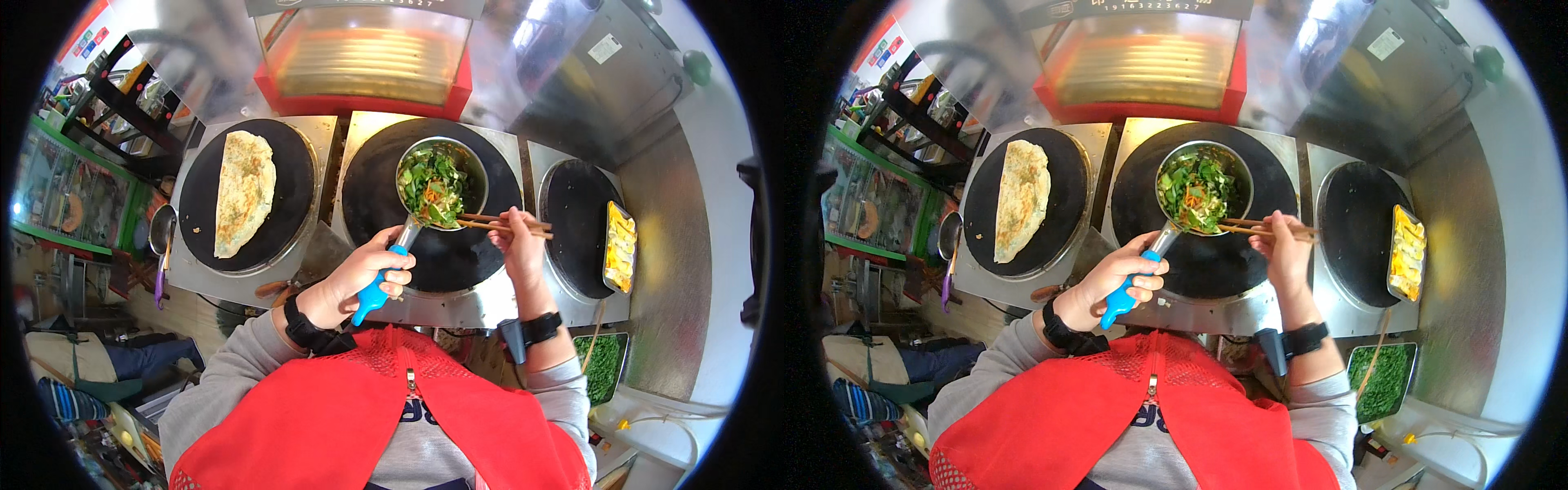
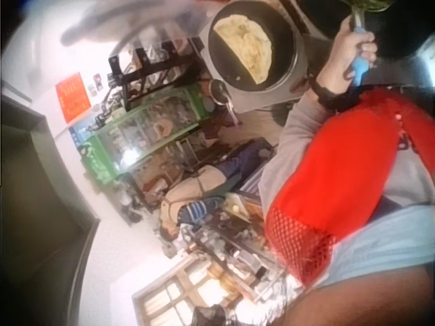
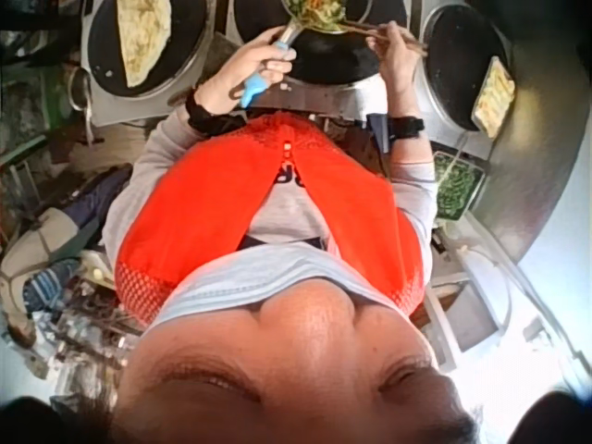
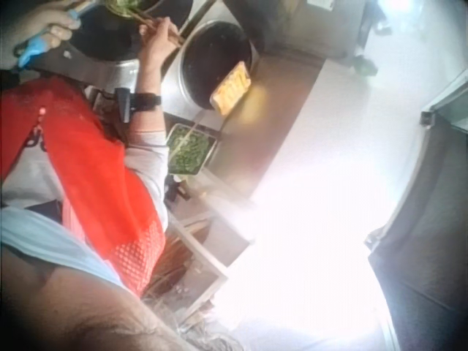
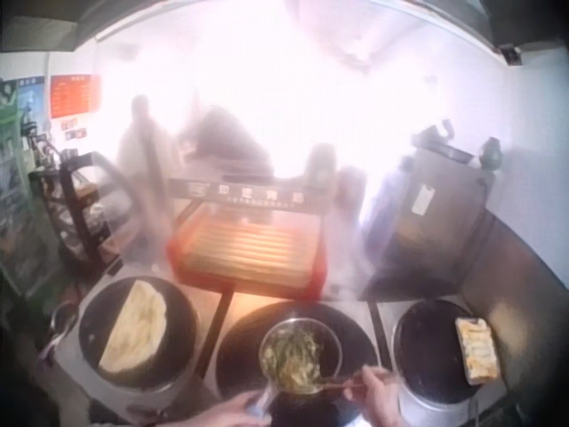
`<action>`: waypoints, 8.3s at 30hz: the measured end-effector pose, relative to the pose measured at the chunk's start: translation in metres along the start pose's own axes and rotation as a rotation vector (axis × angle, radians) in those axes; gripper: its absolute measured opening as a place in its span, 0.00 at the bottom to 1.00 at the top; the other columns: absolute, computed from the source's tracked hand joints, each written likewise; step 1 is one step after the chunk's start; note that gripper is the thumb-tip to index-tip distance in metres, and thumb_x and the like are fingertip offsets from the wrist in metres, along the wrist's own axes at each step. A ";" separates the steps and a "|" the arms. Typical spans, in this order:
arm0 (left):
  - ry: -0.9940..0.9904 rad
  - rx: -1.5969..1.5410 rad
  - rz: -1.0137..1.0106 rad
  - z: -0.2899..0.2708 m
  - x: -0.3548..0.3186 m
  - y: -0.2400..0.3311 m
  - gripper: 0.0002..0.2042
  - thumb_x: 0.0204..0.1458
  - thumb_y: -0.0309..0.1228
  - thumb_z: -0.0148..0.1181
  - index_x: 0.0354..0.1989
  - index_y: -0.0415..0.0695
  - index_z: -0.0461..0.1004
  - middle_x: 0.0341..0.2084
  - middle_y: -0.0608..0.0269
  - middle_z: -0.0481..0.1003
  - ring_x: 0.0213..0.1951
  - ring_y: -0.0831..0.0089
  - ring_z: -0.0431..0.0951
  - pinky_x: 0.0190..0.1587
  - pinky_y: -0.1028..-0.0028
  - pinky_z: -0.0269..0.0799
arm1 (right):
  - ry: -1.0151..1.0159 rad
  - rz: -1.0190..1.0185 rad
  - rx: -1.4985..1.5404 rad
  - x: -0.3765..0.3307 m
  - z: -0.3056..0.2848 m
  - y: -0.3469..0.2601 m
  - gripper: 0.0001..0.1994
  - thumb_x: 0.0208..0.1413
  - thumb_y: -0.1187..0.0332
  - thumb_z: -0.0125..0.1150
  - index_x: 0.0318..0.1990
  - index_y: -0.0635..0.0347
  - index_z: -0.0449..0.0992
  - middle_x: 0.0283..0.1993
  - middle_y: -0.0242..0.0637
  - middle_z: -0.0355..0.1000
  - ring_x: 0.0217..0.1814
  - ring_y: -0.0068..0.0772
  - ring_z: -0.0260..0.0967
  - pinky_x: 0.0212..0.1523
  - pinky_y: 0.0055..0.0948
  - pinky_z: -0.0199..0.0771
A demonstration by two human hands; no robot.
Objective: The person prepares a street food wrap by mixing chopped greens and seasonings in a small pan, then spreading the mixture onto a thin crepe on a griddle. They add scrambled egg pieces and continue assembling the wrap.
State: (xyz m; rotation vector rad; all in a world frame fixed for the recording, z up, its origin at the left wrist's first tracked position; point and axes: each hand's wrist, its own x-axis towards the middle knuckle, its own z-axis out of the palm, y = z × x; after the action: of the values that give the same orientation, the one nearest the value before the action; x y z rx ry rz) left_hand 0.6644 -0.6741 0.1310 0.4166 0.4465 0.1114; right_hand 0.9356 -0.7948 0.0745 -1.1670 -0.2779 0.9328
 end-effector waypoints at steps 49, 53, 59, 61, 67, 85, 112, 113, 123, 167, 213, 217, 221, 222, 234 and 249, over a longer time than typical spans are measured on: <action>0.098 0.041 -0.192 0.007 -0.014 0.014 0.30 0.58 0.19 0.46 0.68 0.53 0.49 0.32 0.68 0.61 0.21 0.87 0.58 0.17 0.86 0.57 | -0.202 -0.278 -0.605 -0.023 0.055 -0.059 0.08 0.64 0.70 0.53 0.31 0.60 0.71 0.24 0.33 0.71 0.20 0.17 0.67 0.19 0.17 0.66; 0.022 -0.100 -0.153 0.008 -0.013 0.013 0.29 0.58 0.19 0.46 0.68 0.53 0.50 0.32 0.66 0.61 0.22 0.86 0.59 0.18 0.87 0.58 | -0.370 -0.369 -0.681 -0.019 0.064 -0.048 0.08 0.64 0.70 0.54 0.31 0.63 0.70 0.21 0.31 0.69 0.21 0.17 0.63 0.23 0.21 0.64; -0.048 -0.084 -0.156 0.009 -0.014 0.012 0.28 0.58 0.20 0.49 0.66 0.54 0.52 0.31 0.68 0.61 0.23 0.86 0.60 0.22 0.87 0.59 | -0.123 -0.370 -0.570 -0.020 0.066 -0.050 0.07 0.64 0.71 0.53 0.32 0.61 0.69 0.22 0.31 0.69 0.21 0.18 0.65 0.21 0.19 0.65; -0.129 -0.115 -0.138 0.008 -0.013 0.014 0.29 0.58 0.20 0.49 0.67 0.56 0.51 0.32 0.67 0.62 0.22 0.86 0.60 0.21 0.86 0.59 | -0.374 -0.311 -0.530 -0.019 0.065 -0.051 0.07 0.64 0.72 0.53 0.31 0.60 0.68 0.22 0.31 0.69 0.21 0.18 0.65 0.21 0.19 0.65; -0.035 -0.156 -0.121 0.003 -0.012 0.010 0.28 0.58 0.20 0.48 0.66 0.55 0.52 0.30 0.68 0.61 0.23 0.86 0.59 0.19 0.87 0.57 | -0.228 -0.394 -0.552 -0.019 0.067 -0.046 0.08 0.62 0.69 0.57 0.32 0.60 0.69 0.23 0.30 0.69 0.18 0.16 0.63 0.18 0.19 0.64; -0.034 -0.077 -0.118 -0.009 -0.012 0.008 0.30 0.58 0.19 0.47 0.68 0.54 0.51 0.32 0.67 0.61 0.22 0.86 0.59 0.19 0.88 0.57 | -0.473 -0.559 -0.749 -0.034 0.068 -0.051 0.02 0.57 0.75 0.61 0.34 0.64 0.75 0.28 0.39 0.73 0.30 0.28 0.71 0.32 0.25 0.71; -0.148 -0.244 -0.132 -0.010 -0.013 0.008 0.29 0.57 0.18 0.49 0.65 0.54 0.51 0.30 0.65 0.62 0.24 0.83 0.62 0.20 0.85 0.59 | -0.331 -0.638 -0.913 -0.031 0.054 -0.043 0.03 0.54 0.78 0.61 0.36 0.64 0.75 0.34 0.42 0.73 0.33 0.32 0.72 0.35 0.26 0.72; -0.113 -0.177 -0.133 -0.011 -0.014 0.009 0.28 0.57 0.18 0.49 0.64 0.54 0.53 0.30 0.66 0.62 0.24 0.83 0.62 0.20 0.85 0.59 | -0.264 -0.522 -0.884 -0.033 0.054 -0.046 0.04 0.54 0.80 0.61 0.36 0.65 0.75 0.33 0.42 0.73 0.32 0.31 0.72 0.35 0.27 0.72; -0.009 -0.104 -0.155 -0.012 -0.012 0.006 0.28 0.59 0.19 0.46 0.67 0.55 0.52 0.30 0.67 0.61 0.21 0.87 0.58 0.17 0.87 0.58 | -0.659 -0.767 -1.095 -0.042 0.063 -0.073 0.04 0.52 0.81 0.60 0.35 0.65 0.75 0.33 0.45 0.72 0.33 0.42 0.73 0.35 0.31 0.73; -0.108 -0.145 -0.153 -0.007 -0.015 0.006 0.29 0.58 0.18 0.47 0.67 0.54 0.52 0.31 0.66 0.60 0.21 0.85 0.58 0.18 0.88 0.58 | -0.609 -0.729 -0.965 -0.045 0.062 -0.091 0.02 0.54 0.77 0.61 0.33 0.65 0.74 0.30 0.42 0.70 0.31 0.41 0.70 0.33 0.33 0.71; -0.142 -0.277 -0.159 -0.010 -0.008 0.009 0.32 0.58 0.17 0.45 0.70 0.55 0.46 0.32 0.65 0.60 0.20 0.85 0.56 0.17 0.87 0.56 | -0.523 -0.678 -0.982 -0.010 0.062 -0.084 0.02 0.55 0.77 0.61 0.33 0.65 0.73 0.31 0.43 0.69 0.35 0.45 0.71 0.36 0.34 0.72; -0.077 -0.228 -0.144 -0.011 -0.009 0.015 0.30 0.59 0.17 0.45 0.68 0.53 0.50 0.33 0.64 0.60 0.21 0.85 0.57 0.17 0.87 0.57 | -0.740 -0.638 -1.055 -0.017 0.070 -0.086 0.03 0.55 0.76 0.60 0.33 0.65 0.73 0.31 0.44 0.70 0.33 0.46 0.70 0.35 0.33 0.71; -0.163 -0.236 -0.138 -0.015 -0.011 0.016 0.30 0.59 0.18 0.46 0.69 0.56 0.50 0.33 0.63 0.60 0.22 0.84 0.58 0.17 0.87 0.56 | -0.589 -0.627 -1.040 -0.017 0.080 -0.094 0.03 0.56 0.74 0.60 0.34 0.64 0.73 0.31 0.44 0.71 0.30 0.44 0.71 0.33 0.32 0.72; -0.272 -0.232 -0.120 -0.016 -0.013 0.014 0.31 0.59 0.18 0.46 0.69 0.56 0.50 0.34 0.63 0.60 0.22 0.84 0.58 0.17 0.87 0.56 | -0.756 -0.673 -1.008 -0.019 0.086 -0.096 0.04 0.55 0.73 0.61 0.33 0.64 0.72 0.30 0.43 0.70 0.31 0.45 0.71 0.34 0.35 0.72; 0.031 -0.014 -0.049 -0.021 -0.018 0.027 0.32 0.56 0.18 0.50 0.67 0.58 0.51 0.33 0.63 0.65 0.25 0.82 0.62 0.21 0.83 0.58 | -0.299 -0.096 -0.689 0.044 0.044 -0.072 0.12 0.63 0.65 0.56 0.32 0.65 0.73 0.23 0.37 0.72 0.20 0.24 0.71 0.21 0.20 0.74; 0.090 -0.047 -0.157 0.012 -0.010 0.028 0.28 0.58 0.20 0.49 0.66 0.53 0.52 0.31 0.67 0.62 0.23 0.86 0.60 0.21 0.87 0.58 | -0.066 -0.366 -0.370 -0.019 0.066 -0.012 0.07 0.64 0.70 0.53 0.37 0.66 0.70 0.25 0.41 0.73 0.21 0.28 0.73 0.23 0.23 0.75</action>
State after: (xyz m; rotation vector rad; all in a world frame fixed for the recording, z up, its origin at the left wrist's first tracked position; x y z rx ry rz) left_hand 0.6606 -0.6554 0.1564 0.3299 0.5628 -0.0118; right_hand 0.8885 -0.7664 0.1172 -1.3646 -0.7152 0.6102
